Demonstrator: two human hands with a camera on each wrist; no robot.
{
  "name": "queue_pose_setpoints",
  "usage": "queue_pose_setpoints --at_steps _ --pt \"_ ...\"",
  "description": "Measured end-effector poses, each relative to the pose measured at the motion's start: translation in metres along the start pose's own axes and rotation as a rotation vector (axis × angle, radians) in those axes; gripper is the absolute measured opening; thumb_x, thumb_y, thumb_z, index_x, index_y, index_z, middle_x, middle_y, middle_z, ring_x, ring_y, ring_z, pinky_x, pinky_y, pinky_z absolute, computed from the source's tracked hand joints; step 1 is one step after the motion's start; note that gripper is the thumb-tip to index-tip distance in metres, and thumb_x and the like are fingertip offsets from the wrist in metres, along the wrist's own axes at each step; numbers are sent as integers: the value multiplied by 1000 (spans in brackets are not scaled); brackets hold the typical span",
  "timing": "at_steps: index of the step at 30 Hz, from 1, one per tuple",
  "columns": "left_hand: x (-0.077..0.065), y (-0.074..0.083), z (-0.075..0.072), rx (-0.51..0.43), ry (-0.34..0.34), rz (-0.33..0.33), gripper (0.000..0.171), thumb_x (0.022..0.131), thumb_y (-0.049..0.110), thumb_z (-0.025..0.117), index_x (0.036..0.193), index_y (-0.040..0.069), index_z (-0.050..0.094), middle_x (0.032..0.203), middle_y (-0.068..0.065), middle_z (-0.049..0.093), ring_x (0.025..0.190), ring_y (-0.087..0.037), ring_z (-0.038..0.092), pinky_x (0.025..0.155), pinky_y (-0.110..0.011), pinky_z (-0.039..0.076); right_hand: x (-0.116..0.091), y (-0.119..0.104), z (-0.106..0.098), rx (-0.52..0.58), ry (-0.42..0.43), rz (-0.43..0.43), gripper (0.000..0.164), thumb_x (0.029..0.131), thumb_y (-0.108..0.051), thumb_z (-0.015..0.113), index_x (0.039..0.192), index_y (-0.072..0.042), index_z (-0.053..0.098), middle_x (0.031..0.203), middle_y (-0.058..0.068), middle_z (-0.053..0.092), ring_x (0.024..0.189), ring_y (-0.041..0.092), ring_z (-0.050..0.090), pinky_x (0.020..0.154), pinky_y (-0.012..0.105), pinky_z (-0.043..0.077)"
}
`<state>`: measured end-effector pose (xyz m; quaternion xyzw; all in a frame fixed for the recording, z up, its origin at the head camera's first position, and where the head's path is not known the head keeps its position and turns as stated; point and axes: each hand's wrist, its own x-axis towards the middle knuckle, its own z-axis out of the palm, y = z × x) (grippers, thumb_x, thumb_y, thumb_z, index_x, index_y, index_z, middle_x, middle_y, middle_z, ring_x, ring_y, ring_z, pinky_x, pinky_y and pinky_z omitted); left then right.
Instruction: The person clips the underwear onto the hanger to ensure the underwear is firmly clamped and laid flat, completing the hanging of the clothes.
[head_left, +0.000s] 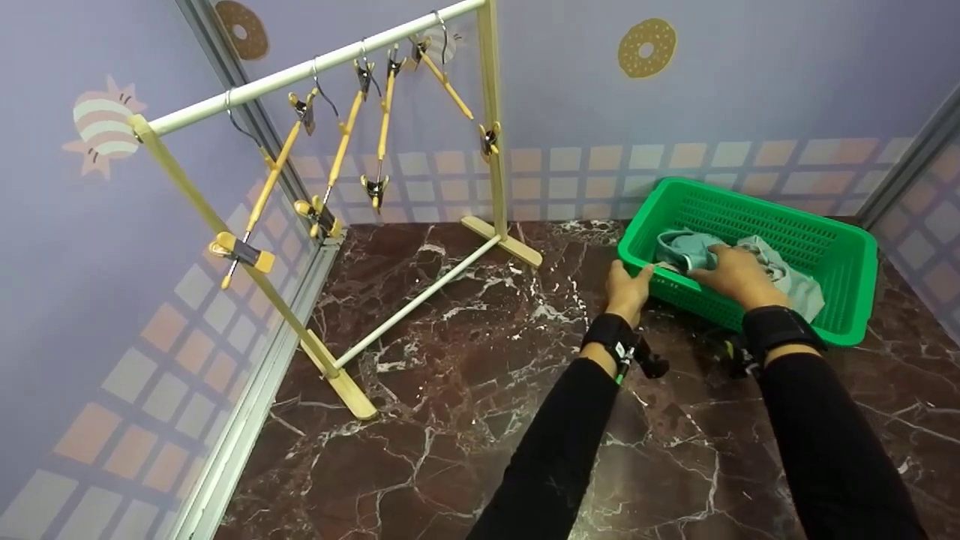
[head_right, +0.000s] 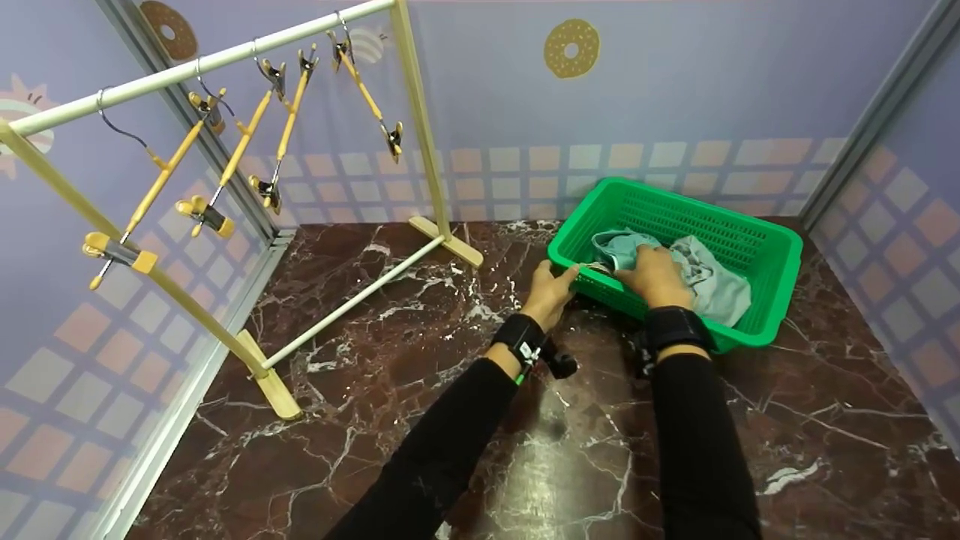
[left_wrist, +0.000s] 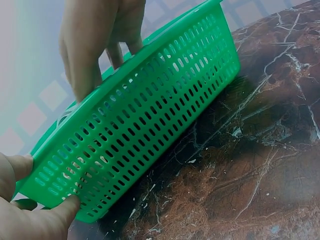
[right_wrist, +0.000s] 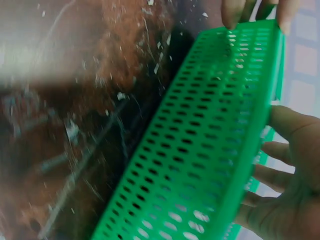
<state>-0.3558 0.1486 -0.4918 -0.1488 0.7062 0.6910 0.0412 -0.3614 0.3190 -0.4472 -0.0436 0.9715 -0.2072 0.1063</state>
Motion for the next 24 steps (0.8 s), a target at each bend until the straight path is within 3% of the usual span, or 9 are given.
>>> queue_pose_setpoints --at_steps 3,7,10,14,18,21,24 --pt "-1 -1 0 0 -2 -1 60 102 21 64 155 6 38 156 -12 43 144 -28 42 114 -40 43 4 -2 8 20 26 17 77 104 -38 56 152 15 27 148 46 28 133 63 31 108 74 32" --pt "-2 -1 1 1 -6 -1 60 102 21 64 155 6 39 156 -12 44 144 -28 42 114 -40 43 3 -2 16 54 84 45 68 104 -32 58 148 15 36 143 45 39 125 61 42 104 71 40" --pt "-2 0 2 -13 -11 2 60 102 21 64 154 6 39 155 -12 45 143 -28 43 113 -41 44 2 0 18 86 165 36 53 102 -18 58 140 17 47 132 44 50 113 58 53 91 64 51" --pt "-1 0 3 -21 -1 2 60 101 21 66 154 6 40 155 -12 45 143 -27 44 113 -40 45 1 2 19 109 252 34 38 100 -7 56 130 16 58 125 41 57 105 56 57 80 56 52" --pt "-1 1 2 -25 -1 -3 61 101 21 66 154 7 40 156 -12 44 144 -27 42 114 -39 44 -2 2 18 138 324 26 31 100 -2 55 124 16 64 116 38 64 100 54 60 75 52 54" --pt "-1 1 0 -25 -8 -7 62 101 22 66 155 8 39 157 -11 43 144 -27 41 114 -40 44 -3 0 15 134 387 -12 27 100 1 54 118 16 67 107 38 67 88 51 63 63 45 51" --pt "1 0 -2 -28 -12 -11 62 102 23 65 155 7 38 157 -12 42 144 -28 41 113 -41 44 -4 -3 7 124 391 -20 28 102 -2 55 121 15 66 112 40 64 85 49 64 58 40 48"
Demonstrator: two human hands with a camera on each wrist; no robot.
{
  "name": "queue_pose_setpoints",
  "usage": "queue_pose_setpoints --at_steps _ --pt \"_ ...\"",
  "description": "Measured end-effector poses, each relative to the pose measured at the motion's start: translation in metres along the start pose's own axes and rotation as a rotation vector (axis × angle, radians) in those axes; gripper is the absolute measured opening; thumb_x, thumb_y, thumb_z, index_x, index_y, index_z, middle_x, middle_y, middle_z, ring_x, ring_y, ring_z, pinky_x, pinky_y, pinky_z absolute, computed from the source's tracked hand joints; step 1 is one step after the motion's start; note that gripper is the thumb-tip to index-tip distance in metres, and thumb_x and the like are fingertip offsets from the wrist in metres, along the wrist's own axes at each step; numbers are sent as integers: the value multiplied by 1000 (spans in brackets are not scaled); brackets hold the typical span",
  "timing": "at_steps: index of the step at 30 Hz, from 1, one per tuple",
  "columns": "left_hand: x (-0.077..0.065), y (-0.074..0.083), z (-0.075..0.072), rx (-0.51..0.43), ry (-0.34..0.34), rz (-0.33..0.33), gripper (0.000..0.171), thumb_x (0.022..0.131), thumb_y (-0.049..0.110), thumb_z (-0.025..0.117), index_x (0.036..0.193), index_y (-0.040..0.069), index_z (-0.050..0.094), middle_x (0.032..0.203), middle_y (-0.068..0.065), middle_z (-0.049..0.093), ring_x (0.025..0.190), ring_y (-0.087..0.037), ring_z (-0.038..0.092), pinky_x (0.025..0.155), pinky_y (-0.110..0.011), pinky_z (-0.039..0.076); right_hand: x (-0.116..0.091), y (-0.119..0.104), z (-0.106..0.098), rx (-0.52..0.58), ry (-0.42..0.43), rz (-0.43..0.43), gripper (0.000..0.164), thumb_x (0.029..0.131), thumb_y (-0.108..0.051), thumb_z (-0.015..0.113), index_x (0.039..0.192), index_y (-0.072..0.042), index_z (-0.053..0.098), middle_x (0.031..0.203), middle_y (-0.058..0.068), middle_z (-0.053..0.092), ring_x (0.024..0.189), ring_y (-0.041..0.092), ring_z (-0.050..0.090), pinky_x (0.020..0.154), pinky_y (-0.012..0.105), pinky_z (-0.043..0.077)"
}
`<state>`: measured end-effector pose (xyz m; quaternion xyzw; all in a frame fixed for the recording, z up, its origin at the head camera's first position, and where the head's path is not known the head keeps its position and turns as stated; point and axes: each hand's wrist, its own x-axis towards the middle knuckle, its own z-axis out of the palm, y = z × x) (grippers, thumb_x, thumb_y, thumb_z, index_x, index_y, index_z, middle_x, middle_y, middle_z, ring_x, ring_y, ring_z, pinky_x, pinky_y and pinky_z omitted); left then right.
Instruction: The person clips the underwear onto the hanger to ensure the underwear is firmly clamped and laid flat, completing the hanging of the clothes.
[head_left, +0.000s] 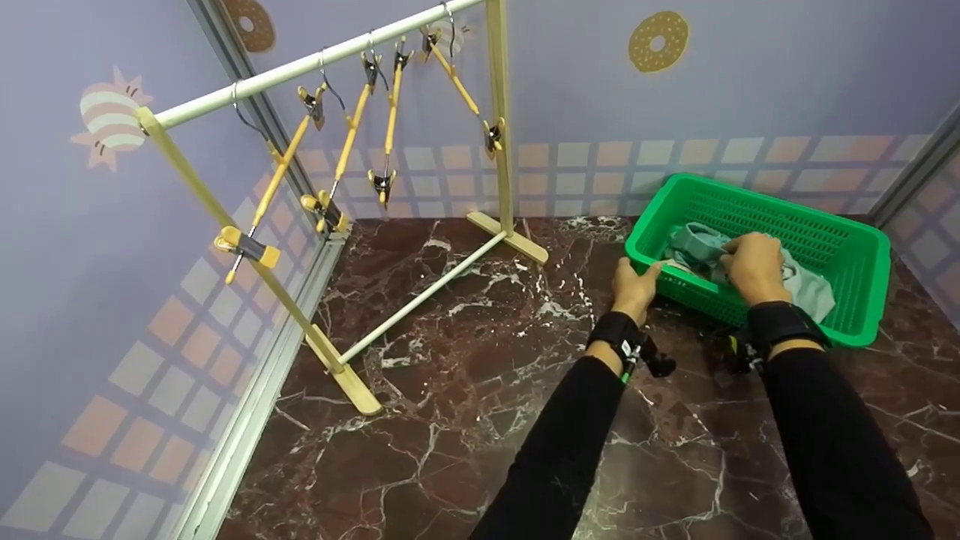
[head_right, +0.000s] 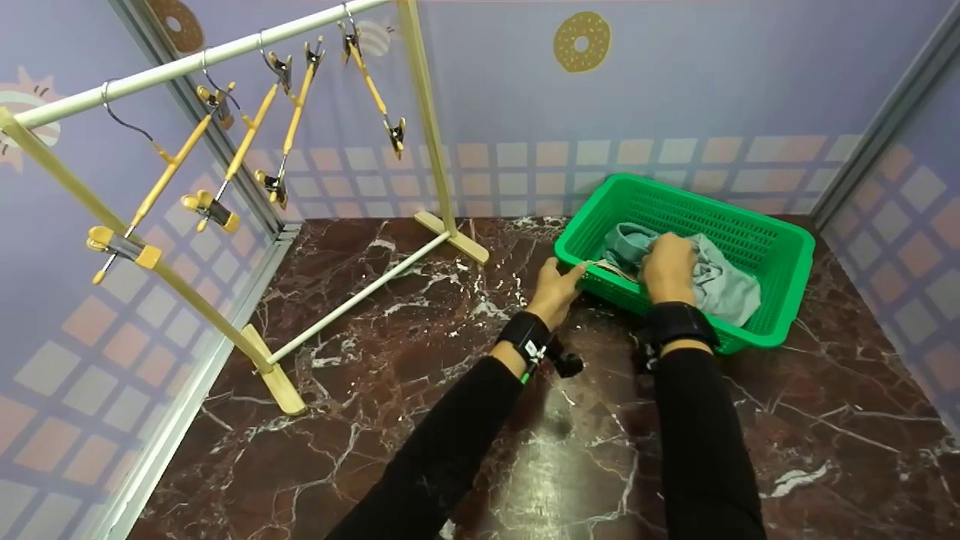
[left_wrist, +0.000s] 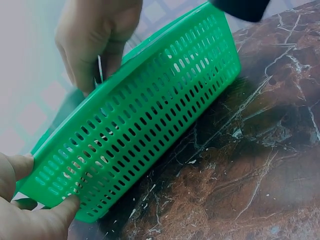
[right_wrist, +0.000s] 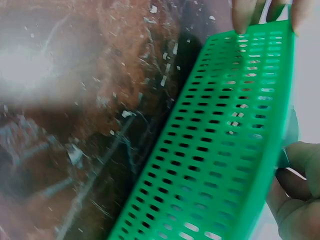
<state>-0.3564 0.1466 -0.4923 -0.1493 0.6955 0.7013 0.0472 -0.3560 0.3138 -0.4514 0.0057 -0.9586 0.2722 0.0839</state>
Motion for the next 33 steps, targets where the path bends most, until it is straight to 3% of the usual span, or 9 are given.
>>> queue_pose_setpoints --at_steps 3,8,13,15,20,22,24,27,33 --pt "1 -1 1 1 4 3 62 102 21 65 155 6 38 157 -12 43 144 -28 42 113 -41 44 2 -5 -12 -6 -23 14 30 103 -6 55 124 13 65 117 39 63 87 48 64 59 40 49" --pt "3 -1 1 -1 10 4 60 101 21 65 154 6 40 155 -12 45 142 -28 44 112 -41 45 2 -21 -36 -17 -21 -23 26 103 -6 55 116 10 72 102 34 68 78 41 63 70 49 52" --pt "3 0 0 28 -4 -5 60 102 22 65 154 8 39 155 -12 45 142 -28 43 112 -41 45 -1 -40 -61 -55 33 -113 24 100 -3 55 96 4 78 72 23 66 56 24 48 58 35 30" --pt "3 1 0 37 -4 -3 60 102 22 65 154 7 39 154 -12 45 142 -28 44 112 -41 45 -3 -49 -71 -70 43 -128 25 99 -3 54 98 4 78 70 22 65 54 25 46 56 35 28" --pt "3 2 1 58 17 9 58 101 20 66 152 5 43 151 -13 49 140 -28 47 111 -40 46 -13 -74 -99 -111 34 -126 26 101 -11 58 112 5 75 94 30 71 73 43 63 59 42 46" --pt "3 2 1 67 20 18 57 100 19 67 150 5 45 148 -14 52 138 -28 49 110 -39 47 -19 -83 -109 -133 42 -143 24 101 -13 61 106 3 77 93 29 71 75 43 64 58 40 48" --pt "3 3 1 73 20 28 55 100 19 68 148 5 46 145 -14 54 135 -28 51 108 -39 48 -28 -90 -119 -161 49 -167 24 101 -14 62 89 2 76 77 24 68 64 37 59 52 34 44" --pt "3 3 -1 94 8 35 54 100 21 68 147 5 48 143 -14 56 132 -28 53 106 -39 50 -45 -98 -128 -201 67 -230 23 99 -13 64 84 0 75 68 18 65 57 24 51 51 28 35" --pt "6 5 -8 127 -38 39 59 100 22 68 151 4 43 148 -14 51 136 -28 51 108 -39 49 -87 -103 -119 -145 -8 -227 17 95 -9 70 105 3 76 75 17 70 50 19 51 38 25 38"
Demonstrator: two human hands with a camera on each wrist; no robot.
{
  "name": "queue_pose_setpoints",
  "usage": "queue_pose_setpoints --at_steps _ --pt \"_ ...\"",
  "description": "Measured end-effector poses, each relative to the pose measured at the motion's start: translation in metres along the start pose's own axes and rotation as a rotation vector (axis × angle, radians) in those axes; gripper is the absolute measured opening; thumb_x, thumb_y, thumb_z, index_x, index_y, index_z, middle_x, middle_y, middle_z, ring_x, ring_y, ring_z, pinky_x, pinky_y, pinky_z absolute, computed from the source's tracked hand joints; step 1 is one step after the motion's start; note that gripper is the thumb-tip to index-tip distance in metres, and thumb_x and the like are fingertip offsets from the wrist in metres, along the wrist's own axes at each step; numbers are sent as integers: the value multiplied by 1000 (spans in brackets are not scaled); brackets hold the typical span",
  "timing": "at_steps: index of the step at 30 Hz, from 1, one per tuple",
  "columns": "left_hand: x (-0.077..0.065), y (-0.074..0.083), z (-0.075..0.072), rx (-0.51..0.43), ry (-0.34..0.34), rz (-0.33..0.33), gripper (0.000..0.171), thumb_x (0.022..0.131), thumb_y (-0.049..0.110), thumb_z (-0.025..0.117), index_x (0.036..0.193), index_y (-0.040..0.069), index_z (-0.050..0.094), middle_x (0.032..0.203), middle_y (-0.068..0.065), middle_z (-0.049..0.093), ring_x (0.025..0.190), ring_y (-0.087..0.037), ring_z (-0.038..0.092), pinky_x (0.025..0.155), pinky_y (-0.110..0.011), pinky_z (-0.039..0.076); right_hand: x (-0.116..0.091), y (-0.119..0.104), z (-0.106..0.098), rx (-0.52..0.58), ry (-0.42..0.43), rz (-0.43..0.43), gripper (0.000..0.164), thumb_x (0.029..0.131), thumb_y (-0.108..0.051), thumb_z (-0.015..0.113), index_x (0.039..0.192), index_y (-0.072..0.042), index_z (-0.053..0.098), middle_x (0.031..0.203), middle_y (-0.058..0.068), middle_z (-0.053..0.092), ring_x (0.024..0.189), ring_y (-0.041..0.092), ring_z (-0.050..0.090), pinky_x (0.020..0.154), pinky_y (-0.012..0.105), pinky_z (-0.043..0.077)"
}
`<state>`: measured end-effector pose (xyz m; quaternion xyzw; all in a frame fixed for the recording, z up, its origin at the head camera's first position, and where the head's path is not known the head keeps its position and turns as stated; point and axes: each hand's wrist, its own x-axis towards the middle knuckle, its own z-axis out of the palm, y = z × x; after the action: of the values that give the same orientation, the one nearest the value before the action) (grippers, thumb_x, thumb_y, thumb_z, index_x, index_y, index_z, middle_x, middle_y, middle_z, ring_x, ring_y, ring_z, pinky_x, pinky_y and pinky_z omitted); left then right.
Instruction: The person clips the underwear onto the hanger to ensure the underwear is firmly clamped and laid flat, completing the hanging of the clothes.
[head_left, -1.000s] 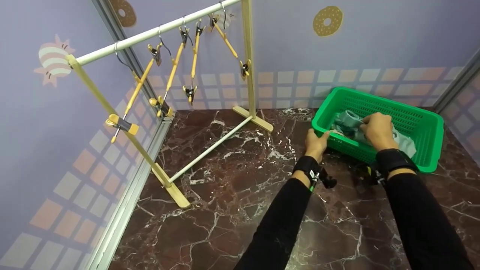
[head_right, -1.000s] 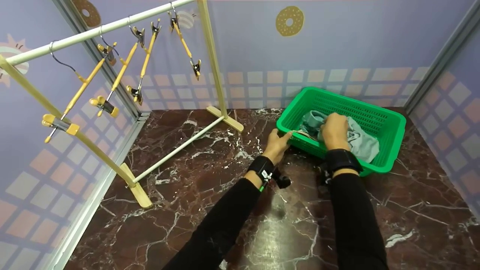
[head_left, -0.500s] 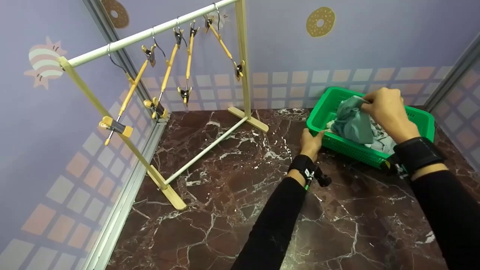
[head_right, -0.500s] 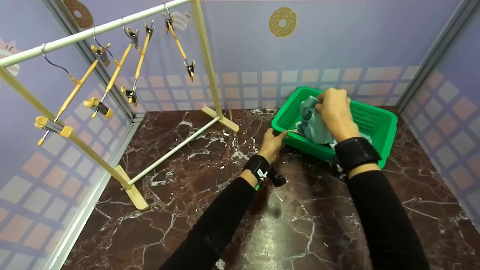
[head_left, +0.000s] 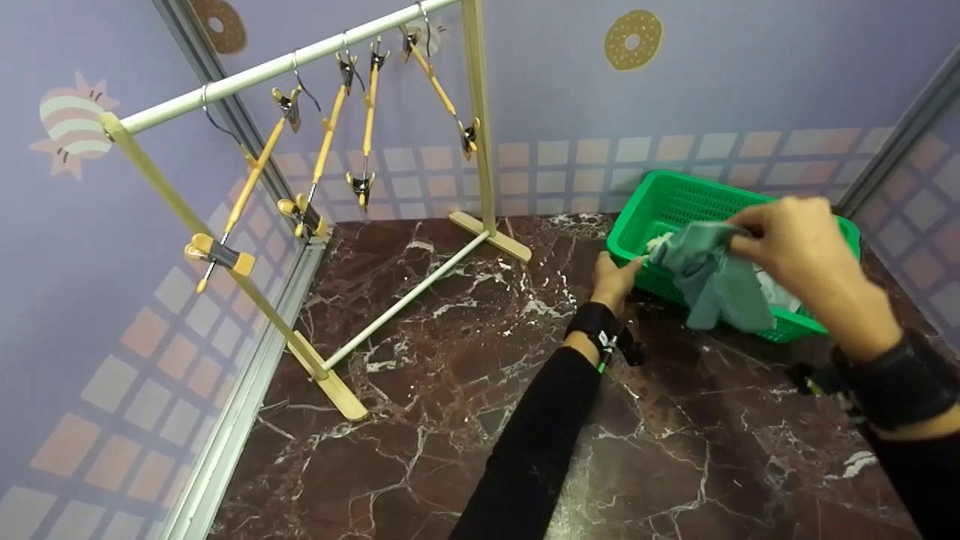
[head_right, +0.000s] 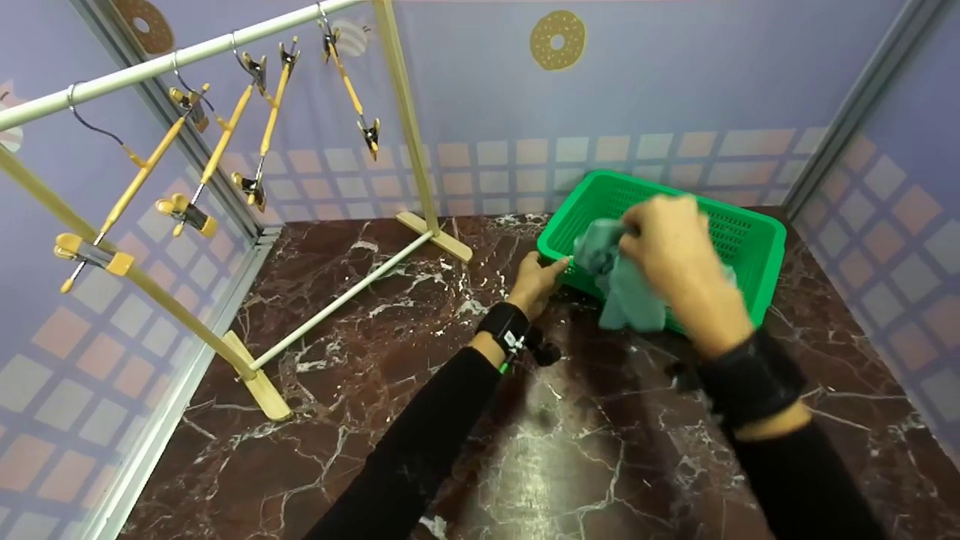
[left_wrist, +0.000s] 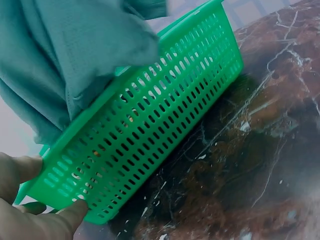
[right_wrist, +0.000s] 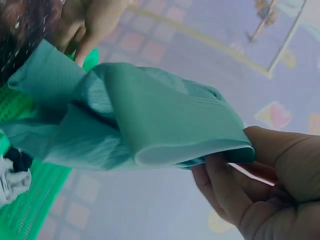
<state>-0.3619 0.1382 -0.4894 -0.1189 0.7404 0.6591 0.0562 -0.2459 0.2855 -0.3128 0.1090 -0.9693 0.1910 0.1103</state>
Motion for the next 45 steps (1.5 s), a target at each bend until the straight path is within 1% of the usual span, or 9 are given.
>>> queue_pose_setpoints --at_steps 9,14,18,22,28,33,37,39,45 --pt "5 4 -11 64 -47 36 38 98 20 70 130 5 55 116 -9 62 108 -23 62 86 -33 55 -53 -7 81 129 -142 -1 14 90 2 71 102 -2 76 95 23 74 68 23 69 52 29 59" --pt "4 5 -11 54 -47 58 33 98 19 70 125 5 56 109 -8 61 104 -23 62 85 -34 54 -74 -11 140 141 -217 19 14 83 7 72 87 -6 75 80 13 72 63 22 66 51 33 59" --pt "2 5 -10 47 -30 77 31 98 17 70 122 4 57 109 -9 62 105 -25 63 87 -34 54 -85 -16 178 66 -171 -44 30 79 9 70 63 -13 58 65 5 62 59 28 63 49 42 54" --pt "2 5 -11 55 -31 78 31 98 18 70 123 3 57 112 -10 63 108 -26 62 89 -34 54 -92 -22 201 -22 -100 -118 38 77 9 73 60 -15 50 69 11 65 67 41 66 53 52 54" --pt "4 2 -16 98 -107 70 49 102 22 65 143 3 47 136 -13 57 125 -27 57 99 -36 52 -98 -25 211 -34 -134 -134 40 76 7 77 58 -15 50 61 6 58 64 38 65 54 51 55" --pt "1 -1 -26 195 -186 143 59 104 23 61 153 -1 36 151 -19 47 136 -29 50 106 -37 49 -102 -26 210 1 -156 -132 34 84 -2 75 62 -14 53 62 4 55 61 31 62 54 48 53" --pt "-6 -7 -41 418 -237 269 56 103 23 64 148 -2 41 144 -19 53 130 -28 54 102 -33 51 -108 -30 201 62 -211 -104 12 92 -15 74 85 -6 73 83 10 68 74 29 67 64 48 58" --pt "-13 -10 -50 549 -283 339 55 101 24 67 145 -1 45 140 -18 55 127 -26 56 100 -31 51 -114 -31 194 73 -203 -102 14 93 -16 74 98 -3 77 96 12 71 85 32 70 71 50 60" --pt "-36 -24 -70 901 -494 530 46 97 25 72 133 1 56 128 -14 60 115 -23 58 91 -27 51 -140 -31 183 39 -187 -88 12 86 -7 78 98 -8 76 96 6 70 85 31 70 66 50 59"
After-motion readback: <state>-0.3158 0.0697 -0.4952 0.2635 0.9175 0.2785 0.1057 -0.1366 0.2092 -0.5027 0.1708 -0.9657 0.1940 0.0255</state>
